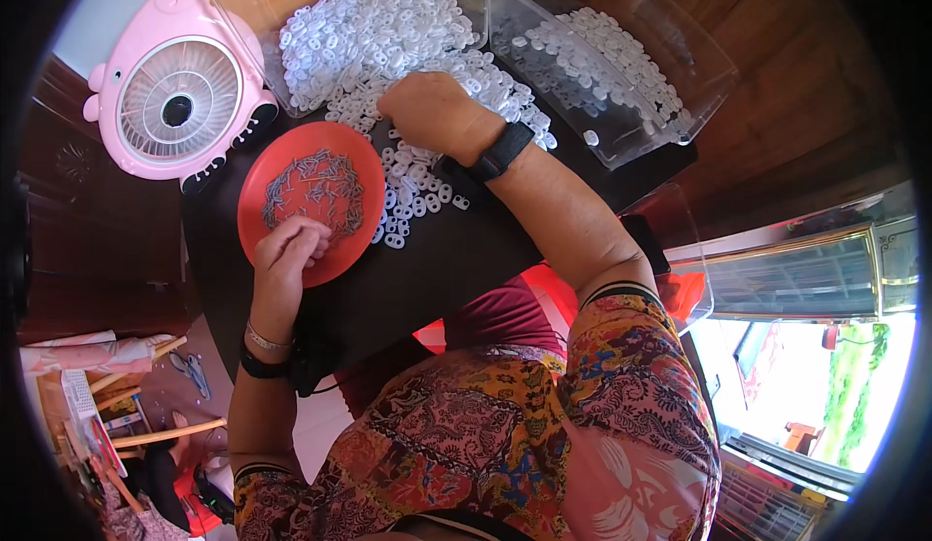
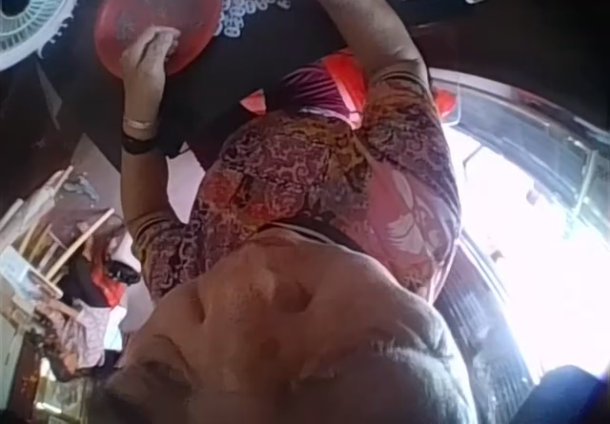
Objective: Inserting small metal wire loops into white plastic rings to assemble components.
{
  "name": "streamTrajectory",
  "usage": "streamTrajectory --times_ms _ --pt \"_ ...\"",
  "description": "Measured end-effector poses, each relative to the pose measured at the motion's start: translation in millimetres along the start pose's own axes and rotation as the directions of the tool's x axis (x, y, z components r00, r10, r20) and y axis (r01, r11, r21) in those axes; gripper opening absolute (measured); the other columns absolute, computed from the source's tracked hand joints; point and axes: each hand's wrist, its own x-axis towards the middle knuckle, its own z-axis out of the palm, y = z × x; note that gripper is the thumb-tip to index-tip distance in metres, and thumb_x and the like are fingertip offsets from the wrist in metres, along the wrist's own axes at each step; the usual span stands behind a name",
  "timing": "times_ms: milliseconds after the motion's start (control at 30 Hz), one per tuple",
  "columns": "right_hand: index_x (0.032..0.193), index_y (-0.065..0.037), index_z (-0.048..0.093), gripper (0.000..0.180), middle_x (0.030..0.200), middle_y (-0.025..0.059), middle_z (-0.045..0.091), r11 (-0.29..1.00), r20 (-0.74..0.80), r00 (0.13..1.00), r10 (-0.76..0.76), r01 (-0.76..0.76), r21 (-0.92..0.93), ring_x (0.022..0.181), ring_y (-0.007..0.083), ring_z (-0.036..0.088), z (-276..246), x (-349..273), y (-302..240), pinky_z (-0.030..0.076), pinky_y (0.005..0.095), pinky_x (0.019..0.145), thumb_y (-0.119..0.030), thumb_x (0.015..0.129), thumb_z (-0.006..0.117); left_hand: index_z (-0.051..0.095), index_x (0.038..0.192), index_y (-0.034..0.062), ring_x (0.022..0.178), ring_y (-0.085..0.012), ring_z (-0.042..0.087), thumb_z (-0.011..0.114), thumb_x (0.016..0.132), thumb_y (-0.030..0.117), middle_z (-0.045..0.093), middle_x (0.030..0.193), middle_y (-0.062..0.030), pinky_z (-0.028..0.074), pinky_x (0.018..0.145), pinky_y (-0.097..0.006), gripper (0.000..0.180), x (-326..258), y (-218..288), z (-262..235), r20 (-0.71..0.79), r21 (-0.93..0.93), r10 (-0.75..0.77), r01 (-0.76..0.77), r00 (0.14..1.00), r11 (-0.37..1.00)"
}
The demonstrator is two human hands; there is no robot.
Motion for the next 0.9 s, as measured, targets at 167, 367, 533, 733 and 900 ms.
streamTrajectory --times_ms 167,367,533,733,900 --pt "0.084 -0.009 0.068 0.015 0.088 0.0103 0.065 0.995 -0.012 1.0 0.002 -0.001 0.103 0.092 0.0311 0.06 -8 -2 -2 0.049 0.0414 0.081 -0.015 0.08 0.055 0.064 0.085 0.0043 0.073 -0.0081 0.055 0.052 0.091 0.02 0.064 0.08 0.0005 0.042 0.068 -0.022 0.021 2 0 -11 -0.116 -0.139 -0.179 0.162 0.977 0.977" --pt "0.085 -0.008 0.067 0.012 0.089 0.0101 0.063 0.997 0.033 0.999 -0.036 0.034 0.071 0.093 0.0316 0.059 -8 -3 -7 0.049 0.0415 0.08 -0.015 0.077 0.062 0.064 0.084 0.0053 0.076 -0.007 0.054 0.052 0.09 0.022 0.064 0.082 0.0007 0.04 0.069 -0.022 0.022 6 -5 -17 -0.209 -0.136 -0.144 0.117 0.967 0.984" --pt "0.085 -0.007 0.065 0.01 0.087 0.0101 0.063 0.994 -0.036 0.998 -0.044 0.047 0.096 0.088 0.0301 0.061 -2 -1 -8 0.049 0.0406 0.077 -0.013 0.078 0.062 0.064 0.084 0.0049 0.076 -0.0073 0.054 0.051 0.091 0.021 0.064 0.082 0.0005 0.04 0.069 -0.022 0.022 10 -9 -20 -0.241 -0.115 -0.11 0.084 0.964 0.99" --pt "0.086 -0.006 0.064 0.01 0.082 0.0075 0.063 0.73 -0.345 0.923 -0.171 0.354 0.585 0.079 0.0265 0.062 -29 -2 -47 0.049 0.0349 0.069 -0.004 0.077 0.069 0.064 0.088 0.0021 0.069 -0.008 0.054 0.047 0.093 0.021 0.065 0.082 -0.0039 0.041 0.061 -0.021 0.026 4 -1 -17 -0.206 -0.15 -0.009 -0.023 0.979 0.988" --pt "0.086 -0.008 0.065 0.016 0.086 0.0049 0.063 0.601 -0.44 0.827 -0.35 0.559 0.572 0.084 0.0242 0.062 -28 -9 -80 0.05 0.0347 0.074 -0.005 0.073 0.074 0.061 0.098 0.0012 0.064 -0.01 0.055 0.045 0.096 0.029 0.064 0.081 -0.0078 0.041 0.056 -0.021 0.032 -2 -1 -6 0.008 -0.346 -0.096 0.093 0.995 0.934"
